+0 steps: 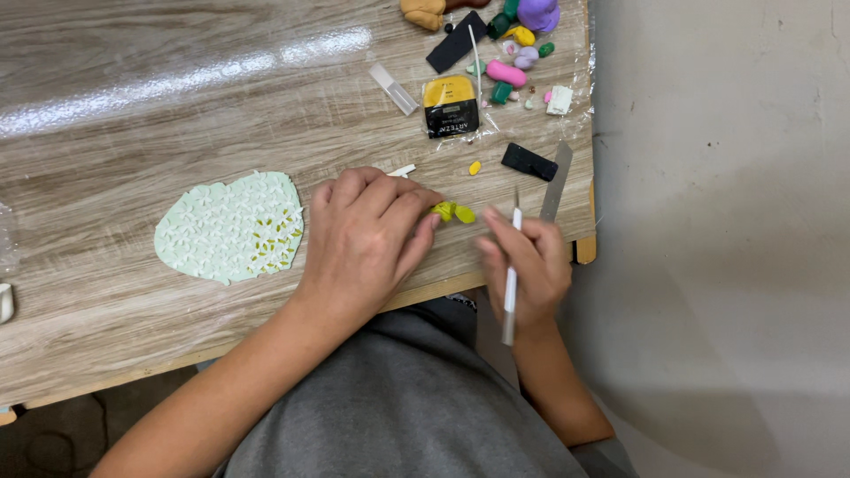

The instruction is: The person uses a craft knife to cut small pieces from a white clay strip and places them onto a light green clay sheet. They repeatedly cut and arrange the pieces to form a pattern on the sheet.

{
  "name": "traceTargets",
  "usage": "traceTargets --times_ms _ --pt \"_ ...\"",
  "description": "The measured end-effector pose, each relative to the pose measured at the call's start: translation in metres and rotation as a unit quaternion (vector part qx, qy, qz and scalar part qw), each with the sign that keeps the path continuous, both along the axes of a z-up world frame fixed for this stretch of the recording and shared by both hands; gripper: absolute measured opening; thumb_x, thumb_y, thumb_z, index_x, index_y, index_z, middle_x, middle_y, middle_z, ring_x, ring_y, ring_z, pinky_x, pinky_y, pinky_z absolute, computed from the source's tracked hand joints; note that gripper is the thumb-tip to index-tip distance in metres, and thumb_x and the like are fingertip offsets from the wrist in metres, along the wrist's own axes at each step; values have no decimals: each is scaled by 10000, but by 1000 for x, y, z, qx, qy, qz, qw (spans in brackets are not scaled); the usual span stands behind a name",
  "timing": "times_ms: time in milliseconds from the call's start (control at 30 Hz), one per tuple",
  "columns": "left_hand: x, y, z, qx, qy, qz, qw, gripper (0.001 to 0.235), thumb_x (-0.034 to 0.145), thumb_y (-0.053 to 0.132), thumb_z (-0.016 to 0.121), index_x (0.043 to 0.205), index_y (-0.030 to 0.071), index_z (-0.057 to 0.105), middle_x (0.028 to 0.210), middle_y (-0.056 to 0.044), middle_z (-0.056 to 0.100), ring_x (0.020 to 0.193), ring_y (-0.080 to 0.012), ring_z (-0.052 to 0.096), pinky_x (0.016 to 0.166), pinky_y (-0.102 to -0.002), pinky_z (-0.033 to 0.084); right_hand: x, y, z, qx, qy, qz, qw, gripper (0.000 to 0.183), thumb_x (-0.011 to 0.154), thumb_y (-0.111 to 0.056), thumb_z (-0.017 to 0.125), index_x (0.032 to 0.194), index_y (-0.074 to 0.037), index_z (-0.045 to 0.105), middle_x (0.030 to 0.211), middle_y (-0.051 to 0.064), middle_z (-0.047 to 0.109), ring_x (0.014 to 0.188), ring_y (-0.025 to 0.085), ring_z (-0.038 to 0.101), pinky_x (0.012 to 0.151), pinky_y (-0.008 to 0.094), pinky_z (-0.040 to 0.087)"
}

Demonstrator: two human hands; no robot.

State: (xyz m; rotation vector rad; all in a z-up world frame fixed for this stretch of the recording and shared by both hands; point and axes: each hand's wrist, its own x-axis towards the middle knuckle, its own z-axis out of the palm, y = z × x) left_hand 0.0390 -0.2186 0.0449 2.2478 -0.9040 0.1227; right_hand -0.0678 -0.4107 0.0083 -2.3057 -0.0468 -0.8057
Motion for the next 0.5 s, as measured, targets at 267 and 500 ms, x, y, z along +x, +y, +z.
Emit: traceTargets --times_ms 267,500 --pt "4 -2 1 6 -6 3 1000 138 986 297 637 1051 224 734 969 23 670 1010 -244 596 823 -421 443 13 2 4 -104 63 -53 991 136 897 -179 840 1013 -116 804 820 46 573 697 259 604 692 370 530" --pt "16 -22 1 17 -33 30 999 161 1007 306 620 1108 246 731 971 25 653 1003 -240 609 799 -400 465 16 9 4 -64 3 -31 997 146 916 -154 764 1032 -75 804 830 82 625 705 281 636 662 390 544"
